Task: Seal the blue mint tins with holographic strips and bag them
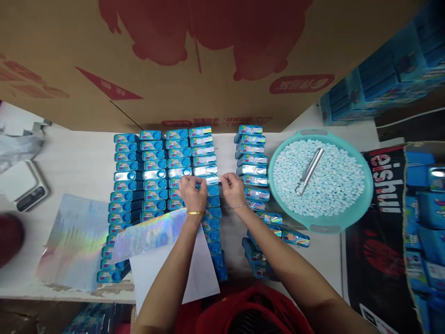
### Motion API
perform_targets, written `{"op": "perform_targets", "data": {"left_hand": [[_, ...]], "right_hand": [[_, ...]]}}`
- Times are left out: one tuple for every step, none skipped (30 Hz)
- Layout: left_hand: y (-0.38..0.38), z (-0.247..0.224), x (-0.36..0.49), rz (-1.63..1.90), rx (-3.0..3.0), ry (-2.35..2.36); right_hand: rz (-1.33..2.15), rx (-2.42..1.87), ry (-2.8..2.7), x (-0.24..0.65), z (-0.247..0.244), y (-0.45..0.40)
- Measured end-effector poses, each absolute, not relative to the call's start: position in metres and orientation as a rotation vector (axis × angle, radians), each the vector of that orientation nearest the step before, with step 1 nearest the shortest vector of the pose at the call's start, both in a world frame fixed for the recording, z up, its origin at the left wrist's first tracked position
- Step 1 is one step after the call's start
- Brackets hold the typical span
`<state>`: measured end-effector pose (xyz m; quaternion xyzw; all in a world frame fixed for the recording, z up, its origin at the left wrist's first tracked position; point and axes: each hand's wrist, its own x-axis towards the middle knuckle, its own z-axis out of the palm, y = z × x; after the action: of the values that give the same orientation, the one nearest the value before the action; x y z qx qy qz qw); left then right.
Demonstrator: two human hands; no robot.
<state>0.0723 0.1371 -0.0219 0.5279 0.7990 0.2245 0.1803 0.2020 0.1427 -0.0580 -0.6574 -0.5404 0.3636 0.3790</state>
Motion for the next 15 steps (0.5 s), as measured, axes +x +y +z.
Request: {"op": "perform_targets", "data": {"left_hand": [[0.138,-0.022,0.072,0.614,1.476,2.279],[0.139,-0.022,0.072,0.601,1.451,2.303],[0.139,-0.021,0.072,0.595,1.42,2.328],[0.14,-0.02,0.072,0.59,1.387,2.349],[0.142,-0.019,0.071,0.584,1.357,2.363],[0.143,-0.018,0.071,0.575,1.334,2.368],[0.143,-0.017,0.071,0.566,1.317,2.368],[0.144,-0.016,0.072,0.559,1.304,2.365],[0.145,-0.016,0.072,0.558,1.292,2.361],[0.146,-0.016,0.072,0.561,1.284,2.358],[0.146,-0.017,0.072,0.568,1.278,2.357],[0.147,-0.018,0.072,0.575,1.276,2.356],[0.148,-0.02,0.07,0.587,1.276,2.346],[0.148,-0.021,0.067,0.61,1.278,2.314],[0.148,-0.022,0.063,0.651,1.272,2.255]], "right_hand": [[0.956,-1.691,-1.355,0.201,-0.061,0.143],[0.987,-1.703,-1.313,0.2,-0.064,0.142],[1.01,-1.711,-1.266,0.198,-0.066,0.141],[1.018,-1.712,-1.229,0.197,-0.068,0.138],[1.009,-1.706,-1.215,0.195,-0.07,0.135],[0.991,-1.69,-1.226,0.192,-0.071,0.131],[0.972,-1.67,-1.263,0.19,-0.072,0.127],[0.961,-1.651,-1.316,0.189,-0.072,0.122],[0.961,-1.638,-1.377,0.188,-0.071,0.118],[0.971,-1.631,-1.442,0.187,-0.069,0.114],[0.976,-1.632,-1.505,0.187,-0.066,0.111],[0.965,-1.639,-1.564,0.188,-0.061,0.109],[0.938,-1.65,-1.616,0.188,-0.054,0.106],[0.904,-1.658,-1.658,0.187,-0.045,0.104],[0.877,-1.662,-1.687,0.186,-0.035,0.101]]}}
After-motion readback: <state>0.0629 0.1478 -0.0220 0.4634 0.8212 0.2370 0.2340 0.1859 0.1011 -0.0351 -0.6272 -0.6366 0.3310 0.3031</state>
